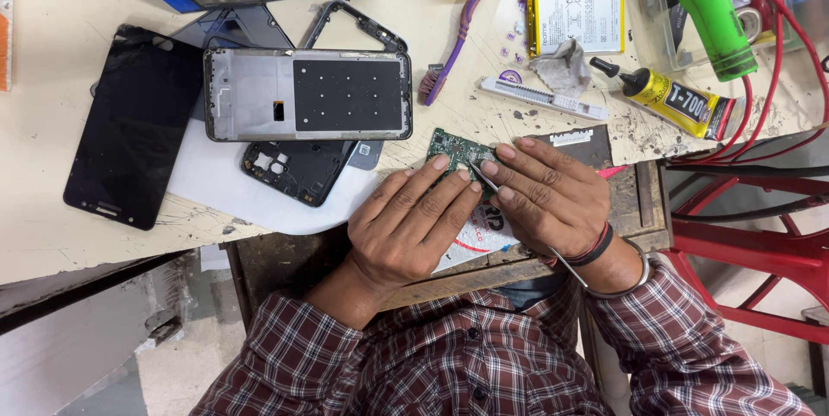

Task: The person repairs a disassembled smartphone at a cluttered workbench. They use tweezers to work on the exposed motherboard, solder a connection on the board with a soldering iron, then hold the phone frame and pry at its edge with a metal tool.

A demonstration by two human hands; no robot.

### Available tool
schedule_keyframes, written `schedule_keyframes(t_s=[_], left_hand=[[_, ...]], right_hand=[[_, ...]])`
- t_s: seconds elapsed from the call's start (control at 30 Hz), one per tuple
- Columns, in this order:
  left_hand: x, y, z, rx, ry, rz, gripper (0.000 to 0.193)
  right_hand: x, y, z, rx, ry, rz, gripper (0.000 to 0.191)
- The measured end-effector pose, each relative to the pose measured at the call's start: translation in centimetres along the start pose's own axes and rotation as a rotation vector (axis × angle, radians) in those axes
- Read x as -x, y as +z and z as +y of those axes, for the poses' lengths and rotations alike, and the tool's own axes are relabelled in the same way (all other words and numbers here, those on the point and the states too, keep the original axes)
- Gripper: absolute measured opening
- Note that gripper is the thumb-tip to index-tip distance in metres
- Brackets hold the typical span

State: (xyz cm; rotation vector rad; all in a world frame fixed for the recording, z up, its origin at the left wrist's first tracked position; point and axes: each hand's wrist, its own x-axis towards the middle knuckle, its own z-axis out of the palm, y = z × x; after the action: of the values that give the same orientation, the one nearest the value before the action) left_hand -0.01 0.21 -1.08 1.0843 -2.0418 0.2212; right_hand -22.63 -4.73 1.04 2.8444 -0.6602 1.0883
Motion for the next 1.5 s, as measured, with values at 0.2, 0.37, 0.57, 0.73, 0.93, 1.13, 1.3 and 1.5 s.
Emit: schedule_keyframes(t_s=[0.2,0.37,0.57,0.73,0.93,1.13,1.3,1.5], left_hand=[[-0.1,0.0,0.0,0.002,-0.005,0.004,0.015],[-0.2,0.0,0.0,-0.005,-0.002,0.005,0.015],[-0.1,-0.1,0.1,-0.026,0.003,0.012,0.014],[0.1,0.1,0.1,-0.028,-0.003,0.024,0.014],[0.1,-0.1,0.1,-0.019,-0.007,0.017,0.015],[-0.1,-0.6,0.1,0.014,0.006,0.014,0.013],[0.0,-0.7,0.1,0.000,0.003,0.016,0.013],[0.1,-0.5,-0.1,-0.007,0.006,0.017,0.014]], right_hand=[[0.1,0.1,-0.1,0.021,0.011,-0.015,0.030],[0.1,0.2,-0.2,0.021,0.013,-0.006,0.029],[-0.2,0.1,-0.3,0.031,0.000,-0.001,0.027],[-0.2,0.1,-0.3,0.030,-0.002,0.004,0.027],[-0.1,0.1,-0.5,0.038,0.002,-0.012,0.028],[0.1,-0.2,-0.2,0.044,0.102,0.035,0.031],[-0.2,0.1,0.0,-0.128,0.084,0.112,0.032],[-1.0,0.3,-0.4,-0.098,0.096,0.099,0.025]])
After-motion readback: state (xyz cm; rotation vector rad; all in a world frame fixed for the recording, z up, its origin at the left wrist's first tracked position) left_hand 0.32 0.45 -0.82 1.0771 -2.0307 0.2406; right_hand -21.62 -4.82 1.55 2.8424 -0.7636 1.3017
